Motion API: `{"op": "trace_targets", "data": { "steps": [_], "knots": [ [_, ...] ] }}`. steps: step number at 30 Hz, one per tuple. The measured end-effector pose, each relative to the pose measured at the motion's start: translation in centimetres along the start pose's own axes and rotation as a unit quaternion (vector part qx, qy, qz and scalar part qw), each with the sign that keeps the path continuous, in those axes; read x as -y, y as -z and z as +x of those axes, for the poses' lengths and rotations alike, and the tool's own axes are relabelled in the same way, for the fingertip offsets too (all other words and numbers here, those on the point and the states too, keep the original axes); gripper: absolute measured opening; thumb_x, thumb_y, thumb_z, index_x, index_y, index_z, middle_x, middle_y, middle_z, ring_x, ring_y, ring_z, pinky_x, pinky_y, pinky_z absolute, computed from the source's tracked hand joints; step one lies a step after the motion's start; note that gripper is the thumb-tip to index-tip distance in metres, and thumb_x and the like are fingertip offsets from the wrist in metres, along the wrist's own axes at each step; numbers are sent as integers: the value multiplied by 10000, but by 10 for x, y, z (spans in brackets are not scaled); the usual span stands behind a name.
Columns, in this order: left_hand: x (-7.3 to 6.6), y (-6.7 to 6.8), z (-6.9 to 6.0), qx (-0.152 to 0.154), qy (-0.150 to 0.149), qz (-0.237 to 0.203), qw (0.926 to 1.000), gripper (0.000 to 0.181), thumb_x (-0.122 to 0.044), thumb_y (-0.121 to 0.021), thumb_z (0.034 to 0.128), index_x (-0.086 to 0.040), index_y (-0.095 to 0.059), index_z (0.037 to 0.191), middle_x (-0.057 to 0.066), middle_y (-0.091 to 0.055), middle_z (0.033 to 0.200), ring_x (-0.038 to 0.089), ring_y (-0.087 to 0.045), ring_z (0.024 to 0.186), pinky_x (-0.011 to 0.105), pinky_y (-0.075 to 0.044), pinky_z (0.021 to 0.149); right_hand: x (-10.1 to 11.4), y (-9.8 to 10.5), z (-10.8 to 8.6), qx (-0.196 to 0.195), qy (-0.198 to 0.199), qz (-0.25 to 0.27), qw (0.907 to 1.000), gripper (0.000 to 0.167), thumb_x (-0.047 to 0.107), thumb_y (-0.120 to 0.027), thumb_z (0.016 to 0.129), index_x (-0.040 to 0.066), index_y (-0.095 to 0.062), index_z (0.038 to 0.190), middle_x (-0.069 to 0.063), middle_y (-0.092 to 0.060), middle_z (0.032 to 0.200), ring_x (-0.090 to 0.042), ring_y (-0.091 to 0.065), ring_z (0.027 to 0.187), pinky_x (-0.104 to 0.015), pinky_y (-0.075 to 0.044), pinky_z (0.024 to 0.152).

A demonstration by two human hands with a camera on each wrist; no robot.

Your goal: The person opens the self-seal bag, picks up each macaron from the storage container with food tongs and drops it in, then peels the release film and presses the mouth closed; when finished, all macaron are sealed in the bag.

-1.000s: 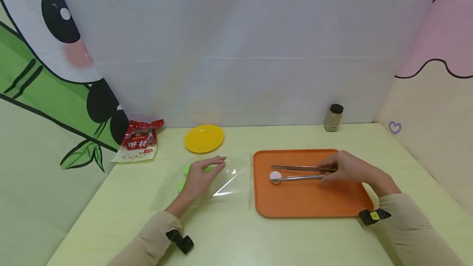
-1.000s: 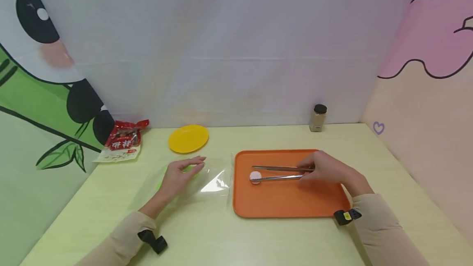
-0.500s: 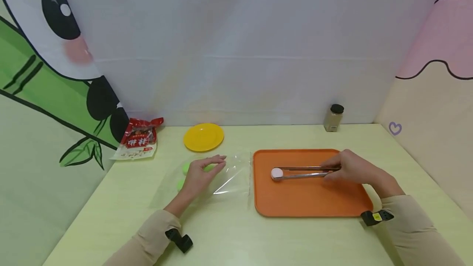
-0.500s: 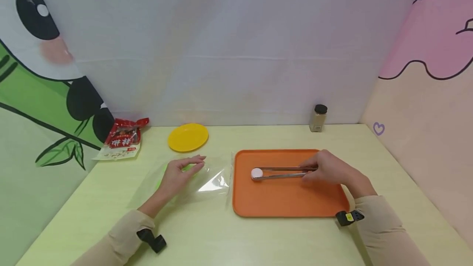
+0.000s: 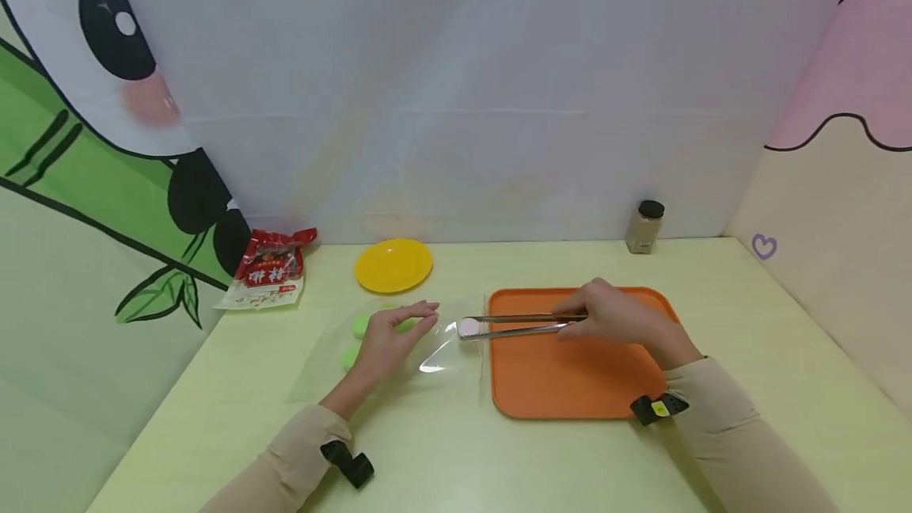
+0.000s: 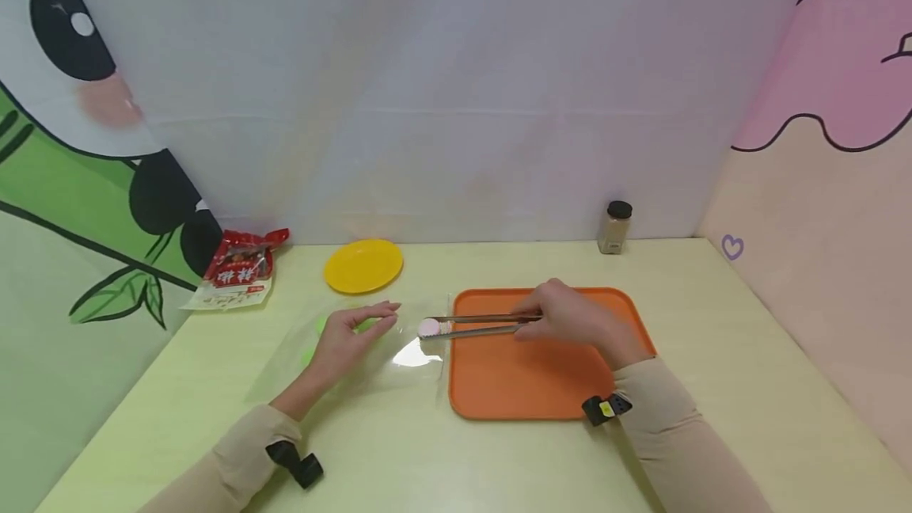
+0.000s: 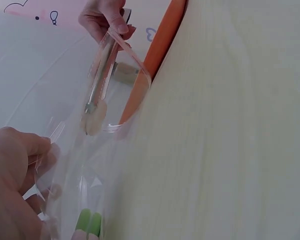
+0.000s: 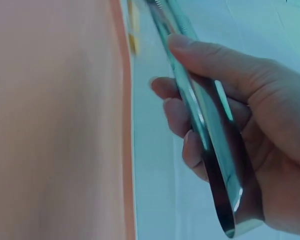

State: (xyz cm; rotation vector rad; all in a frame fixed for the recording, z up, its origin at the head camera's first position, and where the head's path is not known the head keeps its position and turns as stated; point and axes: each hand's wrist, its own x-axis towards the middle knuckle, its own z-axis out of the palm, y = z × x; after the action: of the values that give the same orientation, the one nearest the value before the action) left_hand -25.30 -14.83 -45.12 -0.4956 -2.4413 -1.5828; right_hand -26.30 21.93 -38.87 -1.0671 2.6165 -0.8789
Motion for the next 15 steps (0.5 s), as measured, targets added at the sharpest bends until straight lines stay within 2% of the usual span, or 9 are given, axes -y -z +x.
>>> {"op": "trace_targets", "data": {
  "steps": [5,9,15],
  "knots": [
    [-1,0,3,-26,-5,-57,10000,194,-154,-740,921,-19,-771,1058,13,-735,1144,212,-613,1223,421,-422,1087,13,-11,24,310,73,151,9994,176,208,-746,920,146,-781,1081,37,-738,912,-107,-585,729,-241,-481,649],
    [1,0,3,-31,42,-42,10000,213,-175,-751,913,-15,-770,1053,19,-735,1144,223,-615,1222,429,-420,1088,21,-25,39,453,104,168,9988,161,188,-748,918,144,-782,1069,47,-726,875,-114,-542,698,-225,-431,611],
    [1,-2,1,-31,139,-73,9999,205,-173,-752,913,-22,-774,1051,12,-738,1137,220,-613,1224,426,-417,1092,34,-42,56,441,26,-56,9990,77,170,-761,905,148,-786,974,19,-668,753,-88,-466,631,-226,-388,562]
  ]
}}
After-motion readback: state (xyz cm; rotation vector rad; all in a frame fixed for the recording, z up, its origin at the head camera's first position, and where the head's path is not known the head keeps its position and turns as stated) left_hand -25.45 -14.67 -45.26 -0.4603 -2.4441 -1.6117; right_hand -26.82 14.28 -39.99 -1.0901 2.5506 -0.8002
